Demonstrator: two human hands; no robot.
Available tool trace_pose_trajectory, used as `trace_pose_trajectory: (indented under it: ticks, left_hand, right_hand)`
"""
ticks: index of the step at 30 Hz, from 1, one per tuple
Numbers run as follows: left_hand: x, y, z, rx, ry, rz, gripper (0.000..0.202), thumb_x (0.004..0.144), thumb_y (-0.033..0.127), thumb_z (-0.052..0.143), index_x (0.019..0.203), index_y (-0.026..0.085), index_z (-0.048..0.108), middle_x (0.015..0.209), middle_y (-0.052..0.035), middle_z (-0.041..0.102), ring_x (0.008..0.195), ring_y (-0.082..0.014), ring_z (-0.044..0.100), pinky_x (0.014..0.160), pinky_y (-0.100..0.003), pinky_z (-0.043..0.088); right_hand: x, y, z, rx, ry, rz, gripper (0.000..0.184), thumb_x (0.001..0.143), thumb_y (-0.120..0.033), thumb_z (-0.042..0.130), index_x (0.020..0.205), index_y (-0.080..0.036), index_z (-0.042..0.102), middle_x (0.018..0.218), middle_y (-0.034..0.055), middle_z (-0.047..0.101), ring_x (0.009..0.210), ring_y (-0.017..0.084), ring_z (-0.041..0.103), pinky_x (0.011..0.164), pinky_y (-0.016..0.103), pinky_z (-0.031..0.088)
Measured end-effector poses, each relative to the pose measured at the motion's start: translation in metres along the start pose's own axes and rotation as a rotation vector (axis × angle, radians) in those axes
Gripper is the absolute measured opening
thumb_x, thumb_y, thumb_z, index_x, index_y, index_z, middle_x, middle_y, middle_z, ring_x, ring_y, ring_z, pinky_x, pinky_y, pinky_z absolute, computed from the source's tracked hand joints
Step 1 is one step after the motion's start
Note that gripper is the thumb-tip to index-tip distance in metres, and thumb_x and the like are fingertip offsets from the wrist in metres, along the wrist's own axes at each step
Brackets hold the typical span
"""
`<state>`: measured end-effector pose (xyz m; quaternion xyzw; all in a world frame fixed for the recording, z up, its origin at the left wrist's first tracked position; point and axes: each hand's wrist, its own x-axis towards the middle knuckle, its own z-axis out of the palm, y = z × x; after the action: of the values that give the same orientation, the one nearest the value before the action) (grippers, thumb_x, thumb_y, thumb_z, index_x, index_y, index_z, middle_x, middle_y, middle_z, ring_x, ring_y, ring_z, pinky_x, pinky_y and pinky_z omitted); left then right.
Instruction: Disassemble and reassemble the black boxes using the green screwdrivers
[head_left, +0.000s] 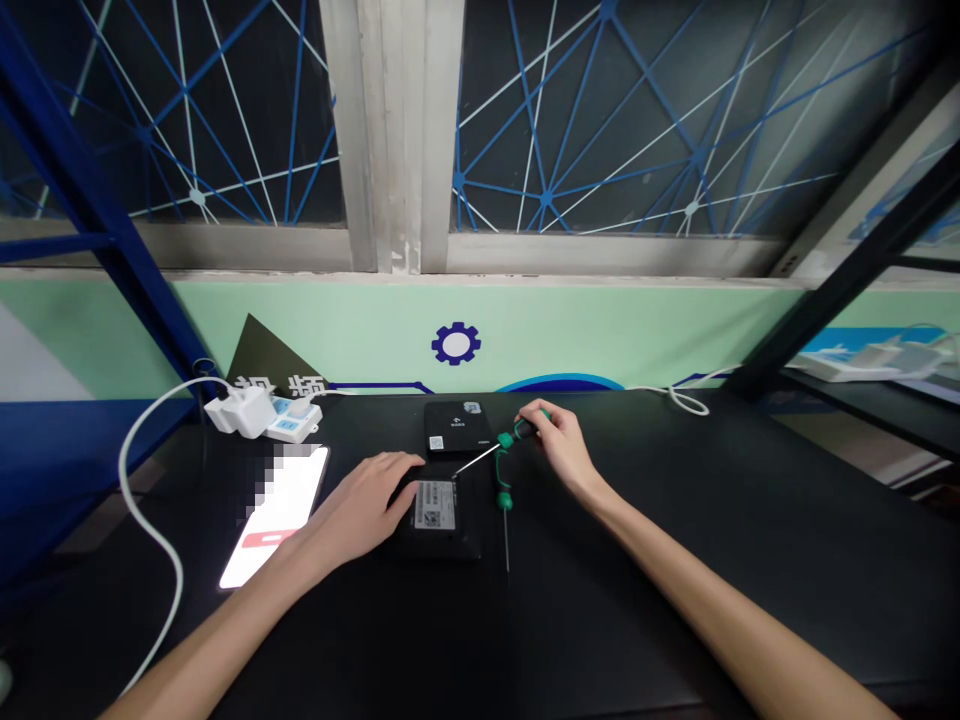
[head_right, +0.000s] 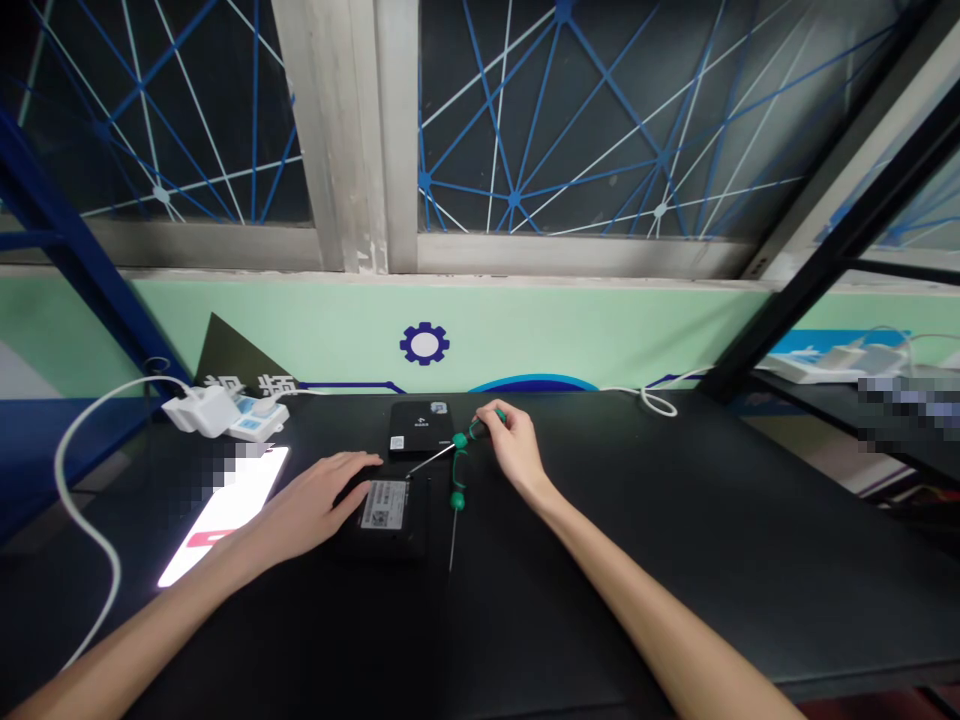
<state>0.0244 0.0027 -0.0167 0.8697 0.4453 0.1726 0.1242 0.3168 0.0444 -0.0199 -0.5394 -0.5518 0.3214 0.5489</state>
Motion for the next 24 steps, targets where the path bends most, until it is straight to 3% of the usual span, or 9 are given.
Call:
trace_pose_trajectory:
  ticks: [11,17,24]
  left_hand:
    - [-0.0008,-0.0048,0.0051,0.044,-0.083,-0.062,0.049,0.105,0.048,0.03,0.147,0.027,0.046,0.154,-0.0031,0.047,0.145,-0.0271,0.038,0.117,-0.049,0.033]
    - [-0.0003,-0.0045,0.0045,0.047,-0.097,-0.074,0.05,0.105,0.048,0.03,0.148,0.027,0.045,0.154,-0.0031,0.046,0.145,-0.0273,0.037,0.117,-0.05,0.034]
    - [-0.001,-0.007,0.0064,0.056,-0.076,-0.054,0.048,0.106,0.047,0.032,0.147,0.027,0.046,0.153,-0.0032,0.048,0.144,-0.0268,0.039,0.116,-0.05,0.034]
  right_hand:
    - [0.0033,0.002,-0.0048,-0.034,0.026,-0.031,0.025,0.08,-0.04,0.058,0.065,-0.019,0.06,0.06,0.0001,0.057,0.052,0.013,0.042,0.05,0.026,0.032]
    - [0.0003,0.0002,-0.0033,-0.075,0.02,-0.07,0.025,0.081,-0.038,0.057,0.065,-0.019,0.061,0.062,0.0012,0.061,0.056,0.015,0.049,0.052,0.027,0.034]
    - [0.0023,-0.0002,-0.0048,-0.049,0.034,-0.061,0.027,0.08,-0.04,0.058,0.065,-0.019,0.06,0.06,0.0001,0.058,0.052,0.013,0.045,0.052,0.027,0.033]
